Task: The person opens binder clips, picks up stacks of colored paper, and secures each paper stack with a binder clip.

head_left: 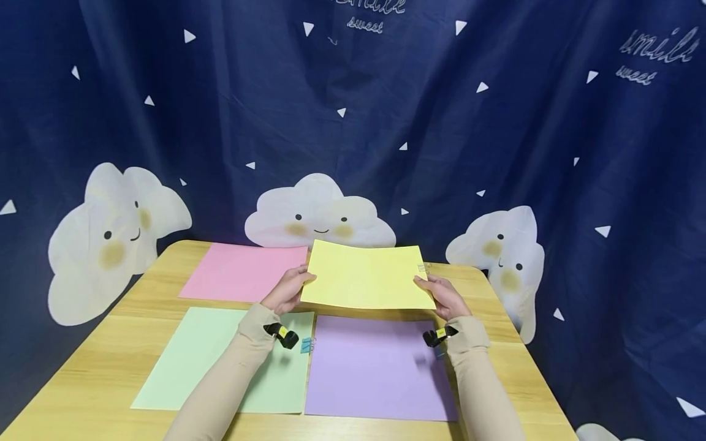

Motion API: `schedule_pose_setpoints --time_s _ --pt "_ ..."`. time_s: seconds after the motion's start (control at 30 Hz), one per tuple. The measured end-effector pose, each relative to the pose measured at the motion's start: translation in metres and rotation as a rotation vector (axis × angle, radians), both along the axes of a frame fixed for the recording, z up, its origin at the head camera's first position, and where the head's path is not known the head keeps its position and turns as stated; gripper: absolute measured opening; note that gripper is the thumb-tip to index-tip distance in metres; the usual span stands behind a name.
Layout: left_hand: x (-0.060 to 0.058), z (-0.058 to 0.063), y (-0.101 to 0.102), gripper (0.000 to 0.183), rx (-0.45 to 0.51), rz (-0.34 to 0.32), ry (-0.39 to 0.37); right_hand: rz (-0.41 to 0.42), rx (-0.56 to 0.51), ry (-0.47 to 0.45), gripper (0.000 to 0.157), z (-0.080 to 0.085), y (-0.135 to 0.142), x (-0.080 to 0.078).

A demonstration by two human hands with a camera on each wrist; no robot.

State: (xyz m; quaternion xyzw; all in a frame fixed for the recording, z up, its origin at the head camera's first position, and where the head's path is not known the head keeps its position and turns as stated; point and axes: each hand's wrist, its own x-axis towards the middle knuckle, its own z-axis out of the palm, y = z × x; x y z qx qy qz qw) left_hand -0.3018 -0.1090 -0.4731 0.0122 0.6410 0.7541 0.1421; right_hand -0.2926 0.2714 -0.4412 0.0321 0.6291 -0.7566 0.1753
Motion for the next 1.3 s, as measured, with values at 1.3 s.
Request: schedule_pose_setpoints --time_s 1.3 --pt "-0.01 -0.018 -0.002 0.059 -0.154 0.008 -0.072 -0.081 0.102 -0.014 0.065 -0.03 0.009 -0.016"
